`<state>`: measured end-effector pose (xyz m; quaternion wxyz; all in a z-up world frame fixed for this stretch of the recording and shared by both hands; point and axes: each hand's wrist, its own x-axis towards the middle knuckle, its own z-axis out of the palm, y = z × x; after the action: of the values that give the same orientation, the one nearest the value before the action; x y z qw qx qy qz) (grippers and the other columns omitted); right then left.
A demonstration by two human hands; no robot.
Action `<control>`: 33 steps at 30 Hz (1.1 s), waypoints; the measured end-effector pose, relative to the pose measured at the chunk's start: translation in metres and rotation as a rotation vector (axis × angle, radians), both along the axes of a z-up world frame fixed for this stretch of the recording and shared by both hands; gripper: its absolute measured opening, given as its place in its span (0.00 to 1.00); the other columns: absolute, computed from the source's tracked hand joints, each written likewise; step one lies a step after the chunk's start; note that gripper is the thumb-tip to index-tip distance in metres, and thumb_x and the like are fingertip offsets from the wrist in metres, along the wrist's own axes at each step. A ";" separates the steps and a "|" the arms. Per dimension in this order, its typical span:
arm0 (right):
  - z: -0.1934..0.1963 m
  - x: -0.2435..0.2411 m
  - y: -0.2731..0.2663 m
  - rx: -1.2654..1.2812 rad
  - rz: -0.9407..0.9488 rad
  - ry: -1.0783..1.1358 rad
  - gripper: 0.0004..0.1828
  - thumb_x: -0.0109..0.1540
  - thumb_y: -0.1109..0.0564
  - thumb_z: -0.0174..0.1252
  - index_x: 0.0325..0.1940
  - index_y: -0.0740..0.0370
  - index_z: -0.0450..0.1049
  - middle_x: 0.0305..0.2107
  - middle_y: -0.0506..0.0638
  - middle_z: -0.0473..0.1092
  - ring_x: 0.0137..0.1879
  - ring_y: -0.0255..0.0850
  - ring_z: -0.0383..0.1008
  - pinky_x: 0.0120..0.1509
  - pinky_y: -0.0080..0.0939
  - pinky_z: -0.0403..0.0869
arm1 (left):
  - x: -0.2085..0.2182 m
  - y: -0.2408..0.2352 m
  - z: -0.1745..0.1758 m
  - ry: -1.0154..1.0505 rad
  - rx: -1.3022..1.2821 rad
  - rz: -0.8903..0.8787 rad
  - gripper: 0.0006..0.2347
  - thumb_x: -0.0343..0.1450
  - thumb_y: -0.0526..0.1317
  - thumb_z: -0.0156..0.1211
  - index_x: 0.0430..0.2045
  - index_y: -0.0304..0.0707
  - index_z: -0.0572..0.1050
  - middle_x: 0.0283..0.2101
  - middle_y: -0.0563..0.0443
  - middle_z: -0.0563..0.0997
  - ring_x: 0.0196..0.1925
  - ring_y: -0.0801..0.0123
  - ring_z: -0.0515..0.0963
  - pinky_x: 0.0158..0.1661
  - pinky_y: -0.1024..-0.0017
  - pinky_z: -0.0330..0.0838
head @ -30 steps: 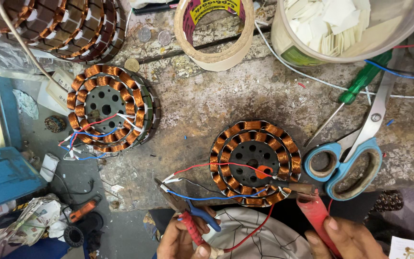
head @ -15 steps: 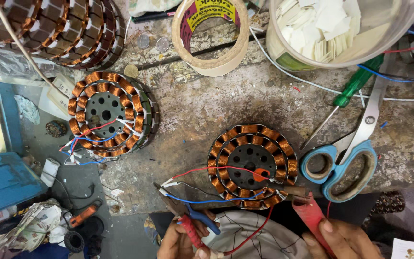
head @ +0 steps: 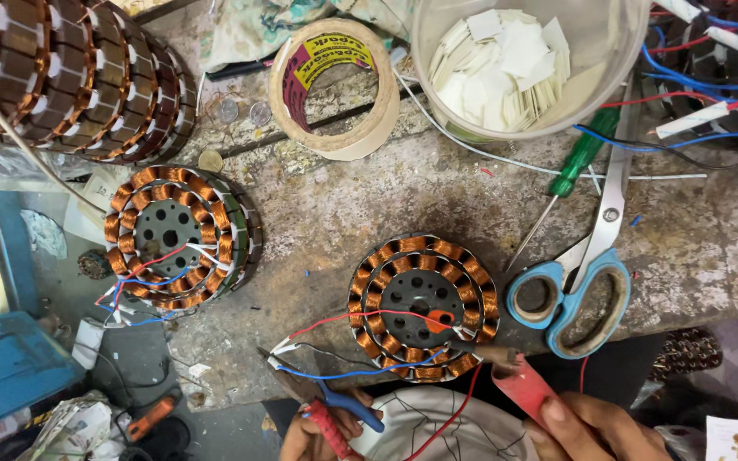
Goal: The person prepares and solders electrical wires onto fan motor stators using a soldering iron and pliers.
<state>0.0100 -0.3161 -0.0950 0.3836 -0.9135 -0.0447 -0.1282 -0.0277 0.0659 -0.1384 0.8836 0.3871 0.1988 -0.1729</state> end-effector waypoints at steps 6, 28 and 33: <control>0.028 0.018 0.006 0.021 -0.053 0.151 0.20 0.51 0.57 0.73 0.46 0.51 0.79 0.32 0.45 0.77 0.33 0.36 0.78 0.35 0.34 0.77 | -0.004 0.005 -0.006 0.006 -0.020 -0.003 0.17 0.67 0.42 0.47 0.19 0.20 0.76 0.33 0.30 0.78 0.58 0.36 0.70 0.57 0.31 0.64; 0.011 0.013 -0.002 -0.039 0.046 0.008 0.29 0.50 0.51 0.75 0.54 0.48 0.76 0.34 0.49 0.76 0.37 0.40 0.82 0.38 0.37 0.79 | -0.004 -0.001 0.005 0.084 0.026 0.054 0.18 0.68 0.43 0.47 0.22 0.19 0.75 0.33 0.29 0.77 0.58 0.34 0.71 0.57 0.32 0.65; 0.017 0.013 0.000 -0.062 0.025 0.059 0.29 0.50 0.49 0.74 0.54 0.51 0.76 0.34 0.49 0.76 0.36 0.41 0.82 0.36 0.37 0.78 | 0.003 -0.007 0.013 0.063 0.008 0.085 0.17 0.69 0.43 0.48 0.23 0.19 0.75 0.31 0.30 0.76 0.58 0.34 0.71 0.57 0.31 0.65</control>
<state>0.0234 -0.3165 -0.0782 0.3581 -0.9276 -0.0489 -0.0949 -0.0252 0.0587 -0.1259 0.8818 0.3762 0.2437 -0.1464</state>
